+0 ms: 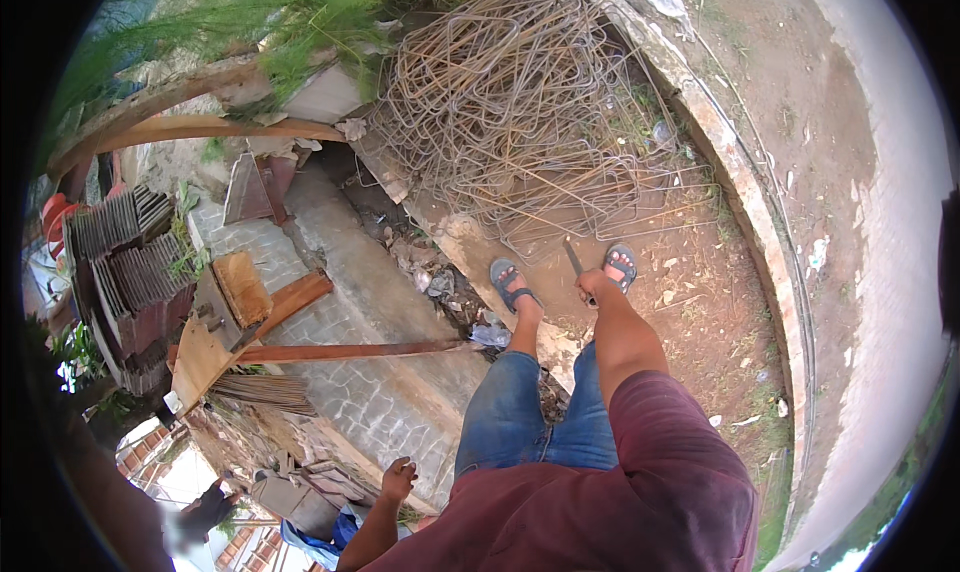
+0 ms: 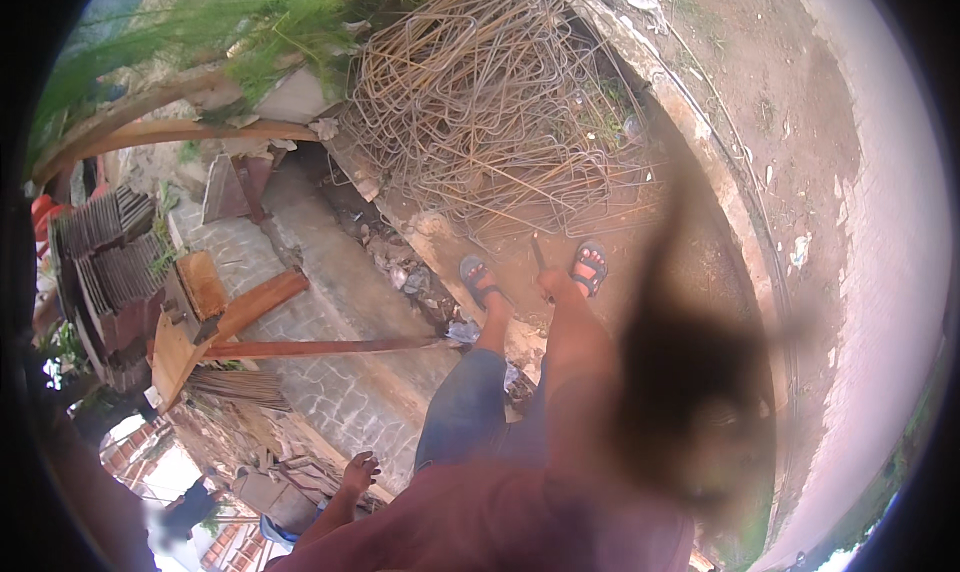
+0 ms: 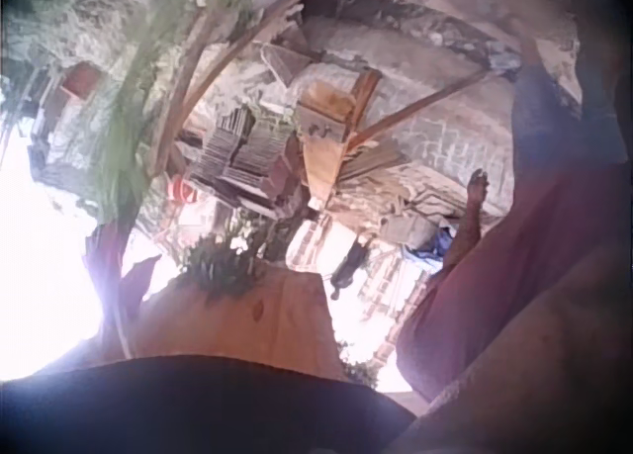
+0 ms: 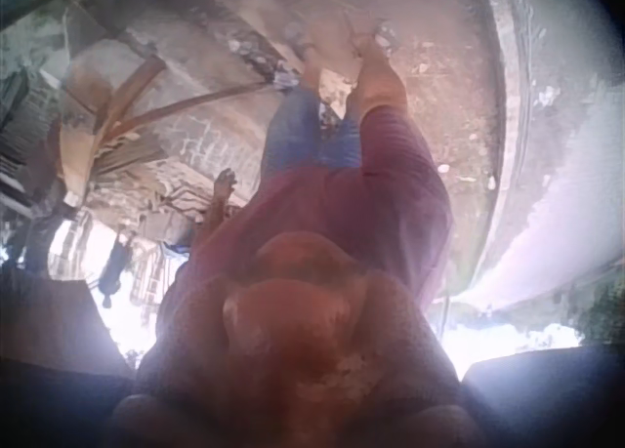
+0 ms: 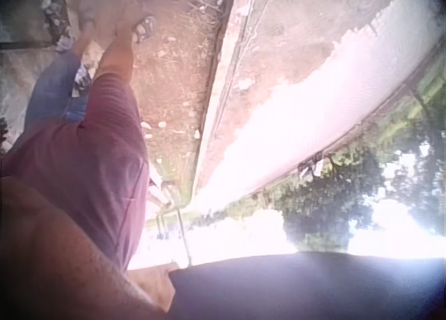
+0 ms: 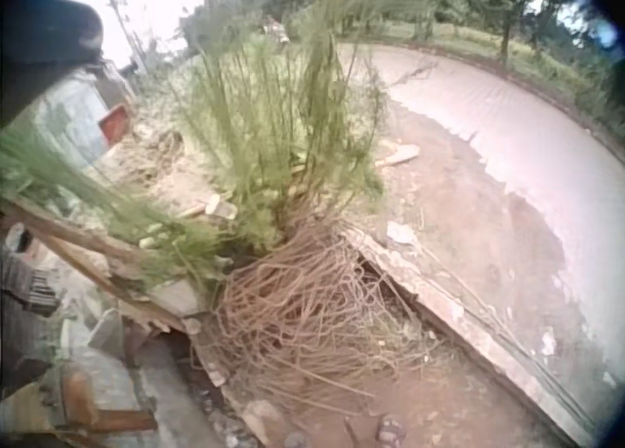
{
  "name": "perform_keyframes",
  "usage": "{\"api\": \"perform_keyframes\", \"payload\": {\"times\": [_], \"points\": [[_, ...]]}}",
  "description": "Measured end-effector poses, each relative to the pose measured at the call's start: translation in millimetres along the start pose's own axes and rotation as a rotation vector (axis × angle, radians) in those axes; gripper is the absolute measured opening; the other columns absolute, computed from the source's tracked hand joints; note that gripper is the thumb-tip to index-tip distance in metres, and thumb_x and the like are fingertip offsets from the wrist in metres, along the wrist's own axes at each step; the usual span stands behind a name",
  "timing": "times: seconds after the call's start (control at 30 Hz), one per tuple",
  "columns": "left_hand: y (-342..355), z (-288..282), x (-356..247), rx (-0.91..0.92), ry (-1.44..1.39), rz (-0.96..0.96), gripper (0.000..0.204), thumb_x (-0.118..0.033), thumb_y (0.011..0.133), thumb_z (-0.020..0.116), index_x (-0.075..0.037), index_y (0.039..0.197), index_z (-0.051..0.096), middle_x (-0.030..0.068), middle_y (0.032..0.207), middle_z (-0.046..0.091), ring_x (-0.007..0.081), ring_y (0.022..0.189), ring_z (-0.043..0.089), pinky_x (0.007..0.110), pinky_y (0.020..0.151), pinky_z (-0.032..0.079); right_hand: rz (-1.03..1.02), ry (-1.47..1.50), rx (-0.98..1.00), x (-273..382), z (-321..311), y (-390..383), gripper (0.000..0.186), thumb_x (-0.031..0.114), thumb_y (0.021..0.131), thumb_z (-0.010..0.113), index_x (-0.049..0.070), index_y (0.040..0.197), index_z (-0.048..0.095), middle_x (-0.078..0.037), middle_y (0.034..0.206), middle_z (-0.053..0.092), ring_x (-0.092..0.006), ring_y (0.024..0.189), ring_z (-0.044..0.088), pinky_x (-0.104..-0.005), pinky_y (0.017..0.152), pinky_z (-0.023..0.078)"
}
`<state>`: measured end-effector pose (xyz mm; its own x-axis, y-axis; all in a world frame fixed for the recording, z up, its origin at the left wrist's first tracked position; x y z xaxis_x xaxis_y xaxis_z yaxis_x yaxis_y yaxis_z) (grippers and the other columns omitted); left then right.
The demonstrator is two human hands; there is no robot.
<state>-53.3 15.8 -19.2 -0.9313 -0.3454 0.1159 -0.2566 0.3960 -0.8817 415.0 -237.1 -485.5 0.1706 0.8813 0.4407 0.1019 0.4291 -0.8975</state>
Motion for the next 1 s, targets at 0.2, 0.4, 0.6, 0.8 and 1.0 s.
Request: {"api": "perform_keyframes", "payload": {"times": [0.2, 0.4, 0.6, 0.8, 1.0], "points": [[-7, 25, 20, 0.058, -0.009, -0.099, 0.047, -0.028, 0.088, 0.061, -0.005, 0.127, 0.05, 0.0075, 0.096, 0.064, 0.016, 0.082, 0.064, 0.028, 0.057, 0.046, 0.0, 0.654, -0.788, 73, -139, -58, 0.01, 0.01, 0.079, 0.058, 0.002, 0.075, 0.054, -0.005, 0.056, 0.049, -0.0155, 0.042, 0.047, -0.0322, 0.039, 0.036], [24, 36, -45, 0.116, -0.061, 0.03, 0.045, -0.026, 0.09, 0.058, -0.005, 0.129, 0.049, 0.0083, 0.104, 0.062, 0.018, 0.089, 0.063, 0.03, 0.066, 0.047, 0.14, 0.183, -0.545, 124, -330, -119, 0.021, 0.014, 0.077, 0.056, -0.002, 0.062, 0.055, -0.012, 0.05, 0.052, -0.0235, 0.04, 0.052, -0.0407, 0.043, 0.043], [28, 59, -100, 0.169, -0.093, 0.129, 0.047, -0.026, 0.091, 0.056, -0.006, 0.132, 0.046, 0.0103, 0.11, 0.061, 0.0205, 0.095, 0.062, 0.033, 0.073, 0.048, 0.108, -0.083, -0.408, 65, -213, -160, 0.021, 0.013, 0.076, 0.058, -0.007, 0.07, 0.06, -0.016, 0.055, 0.058, -0.0255, 0.047, 0.058, -0.0389, 0.046, 0.045], [28, 72, -114, 0.184, -0.047, 0.075, 0.046, -0.026, 0.091, 0.056, -0.006, 0.131, 0.047, 0.0107, 0.111, 0.06, 0.0204, 0.094, 0.062, 0.033, 0.073, 0.049, 0.356, 0.654, -0.302, -7, 19, -96, 0.014, 0.009, 0.076, 0.058, -0.003, 0.072, 0.058, -0.012, 0.056, 0.055, -0.0201, 0.044, 0.052, -0.0362, 0.04, 0.038], [26, 45, -81, 0.095, 0.055, -0.03, 0.044, -0.026, 0.091, 0.057, -0.005, 0.129, 0.048, 0.0101, 0.11, 0.061, 0.0197, 0.092, 0.063, 0.032, 0.072, 0.049, 0.394, 1.415, -0.136, 51, 20, 21, 0.017, 0.008, 0.077, 0.054, 0.005, 0.062, 0.049, -0.007, 0.052, 0.048, -0.0186, 0.041, 0.043, -0.0347, 0.04, 0.034]]}}
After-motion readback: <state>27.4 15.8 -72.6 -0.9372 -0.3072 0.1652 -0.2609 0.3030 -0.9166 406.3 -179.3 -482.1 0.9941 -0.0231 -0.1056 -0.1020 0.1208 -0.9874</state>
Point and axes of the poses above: each hand's wrist, its own y-axis towards the middle knuckle, its own z-axis out of the palm, x = y × z, the point moved 2 cm from there along y, towards the middle knuckle
